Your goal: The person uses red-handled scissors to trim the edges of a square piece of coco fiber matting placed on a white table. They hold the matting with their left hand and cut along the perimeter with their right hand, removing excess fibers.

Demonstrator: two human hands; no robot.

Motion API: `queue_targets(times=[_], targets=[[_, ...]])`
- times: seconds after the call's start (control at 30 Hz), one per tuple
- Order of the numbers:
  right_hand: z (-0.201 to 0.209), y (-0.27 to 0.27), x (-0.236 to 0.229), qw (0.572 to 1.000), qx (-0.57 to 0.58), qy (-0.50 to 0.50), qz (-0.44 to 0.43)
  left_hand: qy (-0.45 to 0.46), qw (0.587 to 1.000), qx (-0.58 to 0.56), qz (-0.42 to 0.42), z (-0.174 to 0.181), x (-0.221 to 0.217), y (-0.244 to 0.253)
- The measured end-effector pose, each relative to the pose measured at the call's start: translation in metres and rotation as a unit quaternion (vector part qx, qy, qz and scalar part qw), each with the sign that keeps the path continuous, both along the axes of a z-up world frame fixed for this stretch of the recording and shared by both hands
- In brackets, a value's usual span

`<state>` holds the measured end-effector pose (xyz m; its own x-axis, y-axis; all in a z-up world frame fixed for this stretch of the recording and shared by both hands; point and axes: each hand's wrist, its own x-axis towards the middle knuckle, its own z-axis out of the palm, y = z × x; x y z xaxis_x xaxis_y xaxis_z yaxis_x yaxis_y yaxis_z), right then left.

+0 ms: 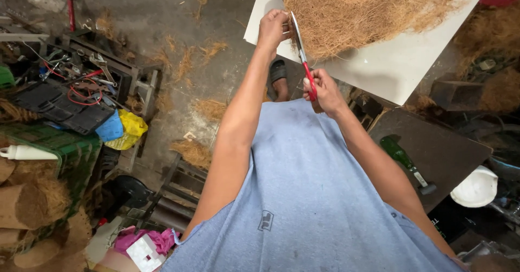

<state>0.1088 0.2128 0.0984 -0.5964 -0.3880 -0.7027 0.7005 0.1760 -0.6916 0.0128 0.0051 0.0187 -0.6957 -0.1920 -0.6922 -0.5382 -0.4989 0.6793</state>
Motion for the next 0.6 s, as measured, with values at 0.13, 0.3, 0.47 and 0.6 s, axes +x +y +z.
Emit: queue_targets(times=[0.13, 0.3, 0.47, 0.6], targets=[[-0.008, -0.01, -0.007, 0.999, -0.035, 0.005, -0.02, -0.005, 1.0, -0.009, -0.01, -0.001, 0.0, -0.001], [-0.02, -0.023, -0.014, 0.999, -0.012, 0.05, -0.011, 0.021, 0.999, -0.032, -0.012, -0.007, 0.002, -0.002], [-0.031, -0.029, -0.015, 0.998, -0.013, 0.049, -0.022, 0.041, 0.999, -0.012, 0.004, -0.005, -0.001, -0.002], [-0.042, -0.028, -0.015, 0.998, -0.004, 0.065, -0.022, 0.048, 0.999, -0.013, 0.0, -0.003, -0.001, -0.004]])
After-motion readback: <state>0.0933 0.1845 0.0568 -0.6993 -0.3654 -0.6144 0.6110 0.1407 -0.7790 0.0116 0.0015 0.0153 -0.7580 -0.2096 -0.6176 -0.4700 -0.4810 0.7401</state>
